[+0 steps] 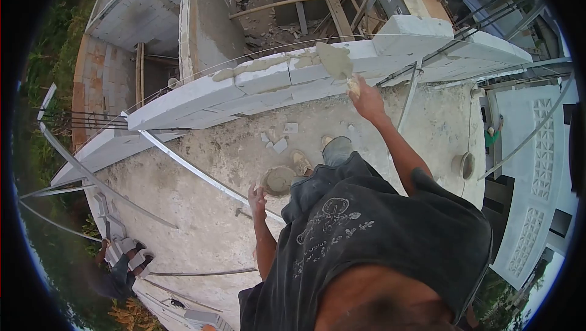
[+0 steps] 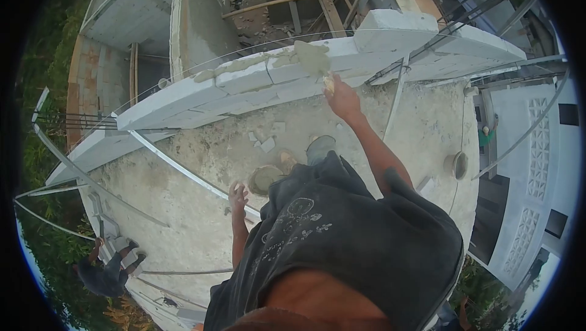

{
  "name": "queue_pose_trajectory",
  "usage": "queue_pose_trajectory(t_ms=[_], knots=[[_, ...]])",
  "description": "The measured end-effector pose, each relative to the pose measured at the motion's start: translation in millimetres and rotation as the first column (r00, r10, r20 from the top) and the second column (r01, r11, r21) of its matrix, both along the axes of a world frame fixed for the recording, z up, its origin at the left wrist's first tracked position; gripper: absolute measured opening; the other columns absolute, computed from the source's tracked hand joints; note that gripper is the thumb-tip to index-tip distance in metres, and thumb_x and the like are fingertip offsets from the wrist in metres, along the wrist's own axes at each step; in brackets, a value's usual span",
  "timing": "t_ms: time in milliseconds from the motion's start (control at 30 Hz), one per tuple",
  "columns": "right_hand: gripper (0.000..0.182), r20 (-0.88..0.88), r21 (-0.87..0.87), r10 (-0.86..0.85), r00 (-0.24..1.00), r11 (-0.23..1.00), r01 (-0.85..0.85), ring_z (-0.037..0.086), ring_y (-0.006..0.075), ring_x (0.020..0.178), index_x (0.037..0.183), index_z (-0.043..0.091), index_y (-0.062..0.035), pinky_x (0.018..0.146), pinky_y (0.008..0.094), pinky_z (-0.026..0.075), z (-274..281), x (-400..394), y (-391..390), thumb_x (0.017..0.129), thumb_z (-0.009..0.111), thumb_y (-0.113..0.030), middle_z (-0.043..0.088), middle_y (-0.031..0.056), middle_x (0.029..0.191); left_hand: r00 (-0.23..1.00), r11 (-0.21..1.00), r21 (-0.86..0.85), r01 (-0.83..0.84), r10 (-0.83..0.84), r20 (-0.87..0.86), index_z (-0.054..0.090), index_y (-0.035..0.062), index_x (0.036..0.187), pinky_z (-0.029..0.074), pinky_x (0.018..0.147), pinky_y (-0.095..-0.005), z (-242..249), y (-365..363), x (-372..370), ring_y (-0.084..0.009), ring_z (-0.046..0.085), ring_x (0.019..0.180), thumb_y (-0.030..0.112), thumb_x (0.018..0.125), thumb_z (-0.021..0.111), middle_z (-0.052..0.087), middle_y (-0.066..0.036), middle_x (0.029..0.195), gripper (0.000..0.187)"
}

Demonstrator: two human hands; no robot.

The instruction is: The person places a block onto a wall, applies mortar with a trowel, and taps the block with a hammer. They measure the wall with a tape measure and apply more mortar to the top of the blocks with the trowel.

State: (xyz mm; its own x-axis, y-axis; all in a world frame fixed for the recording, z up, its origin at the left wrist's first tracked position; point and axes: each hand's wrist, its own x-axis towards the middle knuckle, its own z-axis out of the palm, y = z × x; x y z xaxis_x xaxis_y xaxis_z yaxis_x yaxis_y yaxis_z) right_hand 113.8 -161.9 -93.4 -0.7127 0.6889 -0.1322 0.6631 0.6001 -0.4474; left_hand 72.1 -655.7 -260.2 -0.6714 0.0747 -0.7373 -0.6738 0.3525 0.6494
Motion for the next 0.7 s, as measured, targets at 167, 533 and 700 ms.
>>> queue_pose_trajectory(t_ms=[167, 533, 700], knots=[[0.051, -0.042, -0.037, -0.085, 0.995, 0.996, 0.084, 0.064, 0.0427, 0.096, 0.138, 0.048, -0.0146, 0.081, 0.0524, 0.050, -20.2, 18.4, 6.5, 0.094, 0.062, -0.034, 0.066, 0.0221, 0.110, 0.977, 0.979, -0.119, 0.165, -0.146, 0.153, 0.045, 0.0089, 0.144, 0.042, 0.055, -0.0268, -12.3, -18.6, -0.2, -0.0158, 0.057, 0.078, 0.035, 0.090, 0.072, 0.064, -0.009, 0.105, 0.065], [0.054, -0.116, -0.800, -0.543, 0.832, 0.547, 0.246, 0.057, 0.0178, 0.055, 0.140, 0.029, -0.0116, 0.045, 0.0332, 0.051, -17.5, -26.4, -38.1, 0.099, 0.056, -0.036, 0.055, 0.0088, 0.084, 0.982, 0.987, 0.025, 0.159, -0.161, 0.098, 0.049, 0.0081, 0.140, 0.040, 0.053, -0.0249, -17.9, 2.8, -4.1, -0.0120, 0.055, 0.075, 0.030, 0.091, 0.070, 0.063, -0.005, 0.101, 0.058], [0.055, -0.188, -0.865, -0.435, 0.881, 0.498, 0.061, 0.057, 0.0184, 0.054, 0.138, 0.027, -0.0082, 0.046, 0.0337, 0.052, -18.1, -92.9, -118.3, 0.099, 0.055, -0.036, 0.054, 0.0101, 0.084, 0.998, 0.999, 0.012, 0.050, -0.050, 0.043, 0.048, 0.0085, 0.142, 0.041, 0.053, -0.0273, -7.1, -4.0, 11.3, -0.0137, 0.058, 0.077, 0.034, 0.092, 0.069, 0.063, -0.007, 0.104, 0.060]])
